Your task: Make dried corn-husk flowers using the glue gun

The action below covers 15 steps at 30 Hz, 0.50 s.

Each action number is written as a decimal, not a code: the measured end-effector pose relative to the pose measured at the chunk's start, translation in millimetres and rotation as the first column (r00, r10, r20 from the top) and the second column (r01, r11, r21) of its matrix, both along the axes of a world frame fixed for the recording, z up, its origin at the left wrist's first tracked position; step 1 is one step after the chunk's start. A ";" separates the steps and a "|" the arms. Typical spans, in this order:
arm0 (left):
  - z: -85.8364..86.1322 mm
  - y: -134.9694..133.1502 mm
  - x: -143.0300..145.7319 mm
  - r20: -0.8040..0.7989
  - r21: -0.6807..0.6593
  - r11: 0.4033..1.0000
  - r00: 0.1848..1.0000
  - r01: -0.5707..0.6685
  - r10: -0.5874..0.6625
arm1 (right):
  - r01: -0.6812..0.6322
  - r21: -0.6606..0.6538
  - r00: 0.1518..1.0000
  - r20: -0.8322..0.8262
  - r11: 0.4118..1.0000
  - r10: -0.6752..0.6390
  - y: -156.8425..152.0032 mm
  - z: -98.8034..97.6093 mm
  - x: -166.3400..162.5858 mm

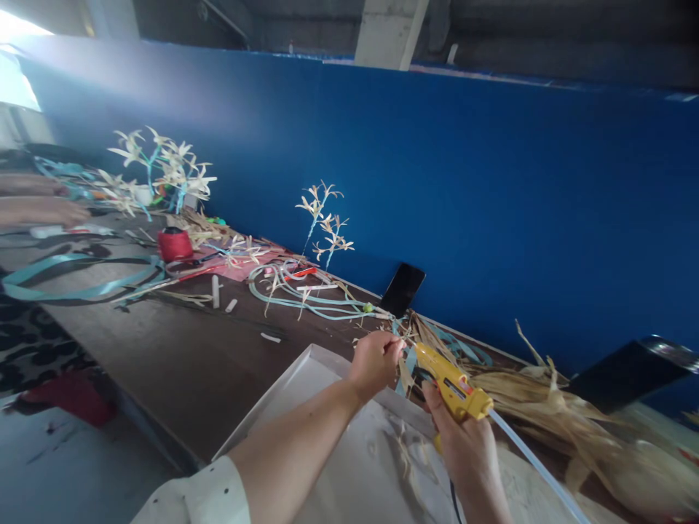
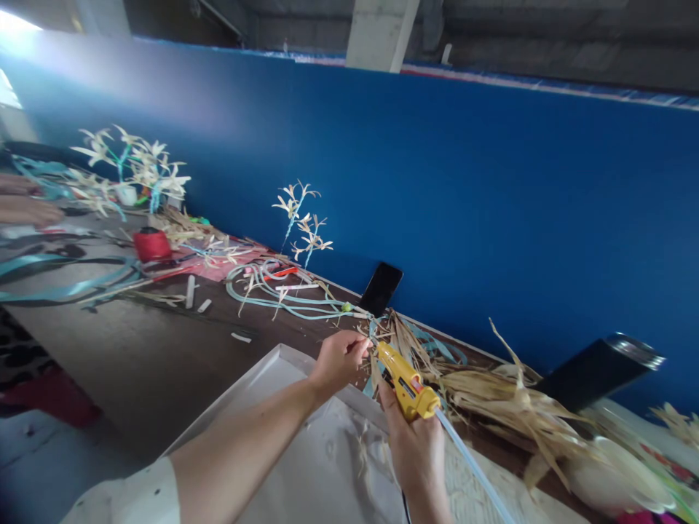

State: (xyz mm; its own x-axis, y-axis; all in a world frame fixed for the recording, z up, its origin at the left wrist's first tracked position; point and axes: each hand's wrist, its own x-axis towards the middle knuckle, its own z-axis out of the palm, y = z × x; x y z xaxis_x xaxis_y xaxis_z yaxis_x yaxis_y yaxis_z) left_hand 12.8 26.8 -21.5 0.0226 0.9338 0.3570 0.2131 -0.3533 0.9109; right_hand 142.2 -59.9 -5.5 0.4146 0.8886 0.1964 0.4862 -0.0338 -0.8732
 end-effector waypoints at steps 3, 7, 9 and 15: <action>0.1 -0.3 0.5 0.007 -0.003 1.000 1.000 -0.003 0.003 | 0.017 -0.026 1.000 0.003 1.000 -0.016 0.5 -0.5 1.2; 0.6 -0.6 0.5 -0.003 0.009 1.000 1.000 0.002 -0.002 | 0.013 -0.052 1.000 -0.017 0.999 -0.014 -0.7 1.2 1.6; 0.8 -0.8 0.2 -0.015 0.026 1.000 1.000 -0.001 0.002 | 0.013 -0.058 1.000 -0.012 0.998 -0.014 -1.2 2.3 1.3; 2.0 -2.3 -0.2 -0.066 0.071 0.997 0.998 0.006 -0.001 | 0.032 -0.029 0.999 0.022 0.999 -0.032 -1.5 4.5 0.8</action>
